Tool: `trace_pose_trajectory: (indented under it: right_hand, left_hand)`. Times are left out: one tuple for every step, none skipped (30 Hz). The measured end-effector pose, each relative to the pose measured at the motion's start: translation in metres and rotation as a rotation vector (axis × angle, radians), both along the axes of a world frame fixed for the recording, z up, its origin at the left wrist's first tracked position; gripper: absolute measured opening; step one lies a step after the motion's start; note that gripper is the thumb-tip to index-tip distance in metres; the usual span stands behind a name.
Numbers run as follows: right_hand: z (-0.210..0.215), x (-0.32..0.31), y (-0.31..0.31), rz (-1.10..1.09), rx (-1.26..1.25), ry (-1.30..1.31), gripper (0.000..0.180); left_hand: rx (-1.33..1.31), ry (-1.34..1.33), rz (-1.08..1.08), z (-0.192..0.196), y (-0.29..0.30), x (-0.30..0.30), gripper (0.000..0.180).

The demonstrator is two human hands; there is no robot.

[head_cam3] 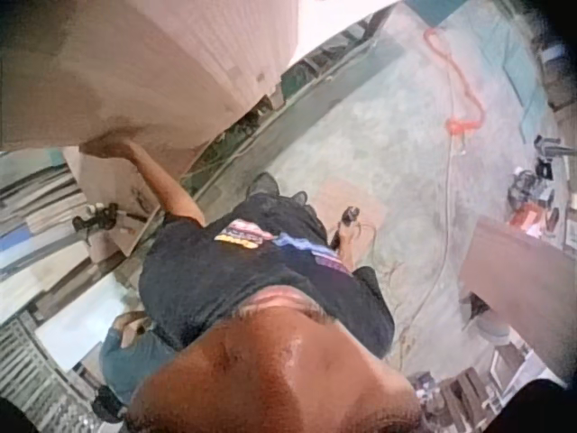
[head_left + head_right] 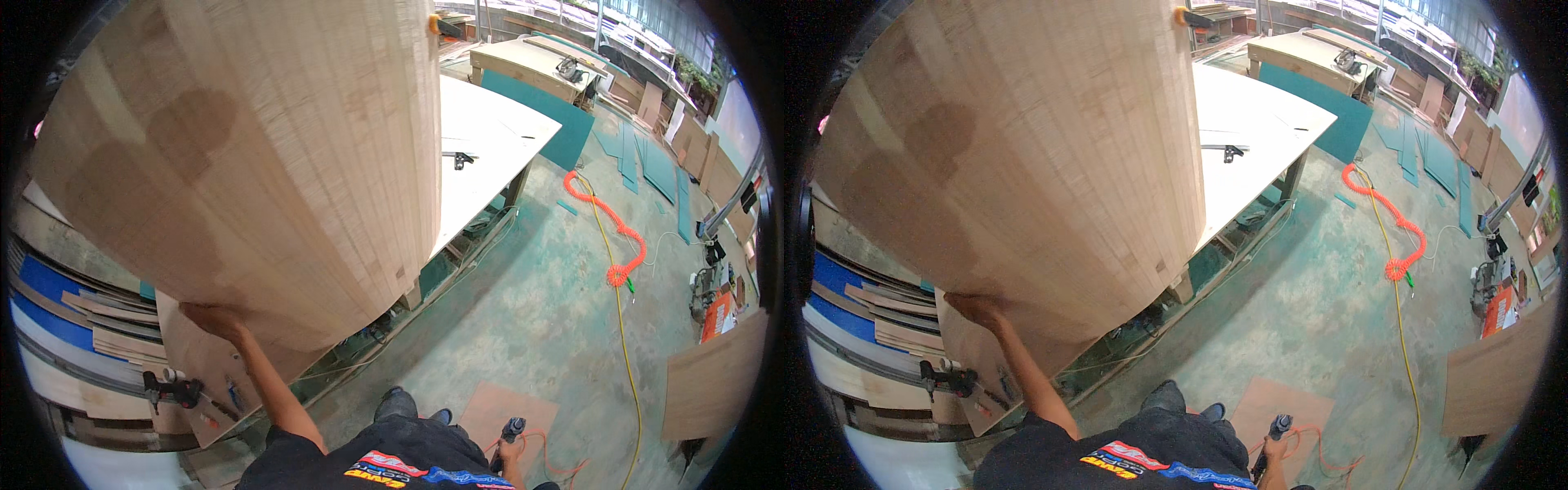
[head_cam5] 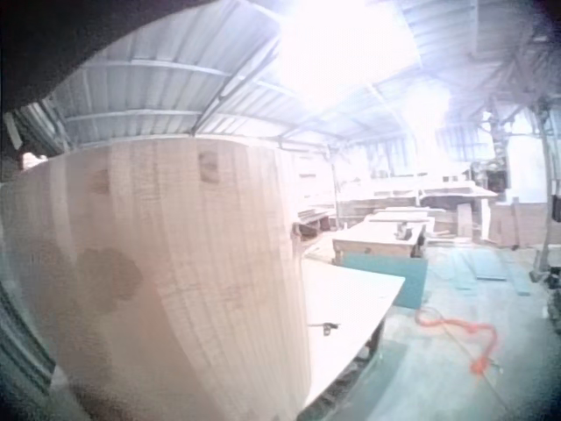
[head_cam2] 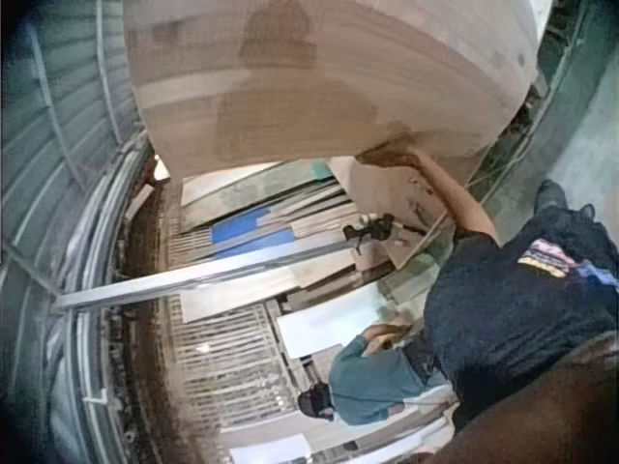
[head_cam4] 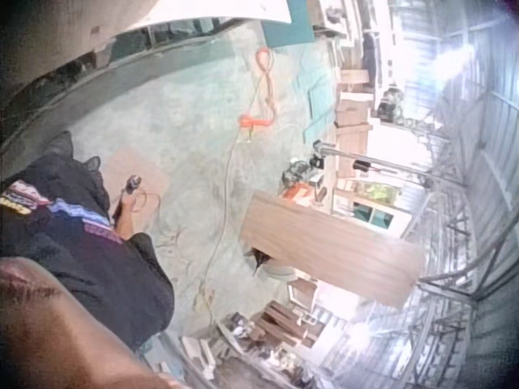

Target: The person marks a curved wooden frame with a pen, attaches thin wooden slats to it using a pneumatic nail gun, and measures internal dimensions with a flexible ruler.

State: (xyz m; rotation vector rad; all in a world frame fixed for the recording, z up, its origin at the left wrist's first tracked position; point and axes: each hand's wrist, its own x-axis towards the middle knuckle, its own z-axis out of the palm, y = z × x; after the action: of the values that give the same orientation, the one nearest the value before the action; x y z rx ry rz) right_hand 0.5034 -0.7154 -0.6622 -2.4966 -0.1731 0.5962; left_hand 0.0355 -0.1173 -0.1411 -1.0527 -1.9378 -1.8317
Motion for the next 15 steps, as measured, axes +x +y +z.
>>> trace_pose_trajectory:
  right_hand:
    - [-0.011, 0.011, 0.004, -0.020, 0.041, -0.196, 0.031]
    - [0.025, 0.022, 0.036, -0.068, -0.029, 0.090, 0.029]
    - [0.052, 0.036, 0.055, -0.046, -0.053, 0.188, 0.037]
    - [0.079, 0.048, 0.079, -0.022, -0.077, 0.287, 0.046]
    - [0.091, 0.058, 0.095, -0.009, -0.102, 0.379, 0.054]
    - [0.058, 0.068, 0.089, -0.155, -0.096, 0.296, 0.050]
    - [0.020, 0.073, 0.083, -0.217, -0.052, 0.209, 0.040]
    - [-0.006, 0.078, 0.086, -0.280, -0.006, 0.122, 0.031]
    - [-0.030, 0.084, 0.091, -0.323, 0.036, 0.036, 0.021]
    - [-0.005, 0.087, 0.122, -0.352, 0.158, 0.151, 0.019]
    - [0.021, 0.092, 0.145, -0.402, 0.262, 0.259, 0.017]
    - [0.058, 0.094, 0.173, -0.465, 0.353, 0.365, 0.015]
    - [0.062, 0.108, 0.193, -0.479, 0.371, 0.359, 0.013]
    - [0.064, 0.123, 0.218, -0.495, 0.393, 0.350, 0.011]
    - [0.075, 0.128, 0.232, -0.503, 0.393, 0.362, 0.009]
  left_hand:
    - [-0.066, 0.065, 0.107, -0.001, 0.011, 0.014, 0.057]
    - [-0.023, 0.052, 0.125, 0.003, 0.003, 0.012, 0.055]
    - [0.009, 0.027, 0.128, 0.007, -0.004, 0.013, 0.053]
    - [0.045, 0.004, 0.132, 0.008, -0.011, 0.011, 0.051]
    - [0.000, 0.058, 0.153, -0.002, -0.012, -0.002, 0.054]
    - [-0.049, 0.101, 0.145, -0.014, -0.002, -0.016, 0.059]
    - [-0.062, 0.176, 0.215, -0.027, 0.013, -0.025, 0.063]
    - [-0.112, 0.292, 0.314, -0.040, 0.023, -0.039, 0.067]
    - [-0.160, 0.405, 0.441, -0.051, 0.026, -0.058, 0.071]
    - [-0.248, 0.555, 0.619, -0.066, 0.014, -0.078, 0.074]
    - [-0.261, 0.625, 0.699, -0.076, 0.007, -0.083, 0.074]
    - [-0.239, 0.635, 0.705, -0.079, 0.007, -0.072, 0.074]
    - [-0.199, 0.624, 0.682, -0.080, 0.011, -0.052, 0.074]
    - [-0.157, 0.596, 0.637, -0.082, 0.023, -0.029, 0.074]
    - [-0.131, 0.588, 0.594, -0.078, 0.036, -0.008, 0.074]
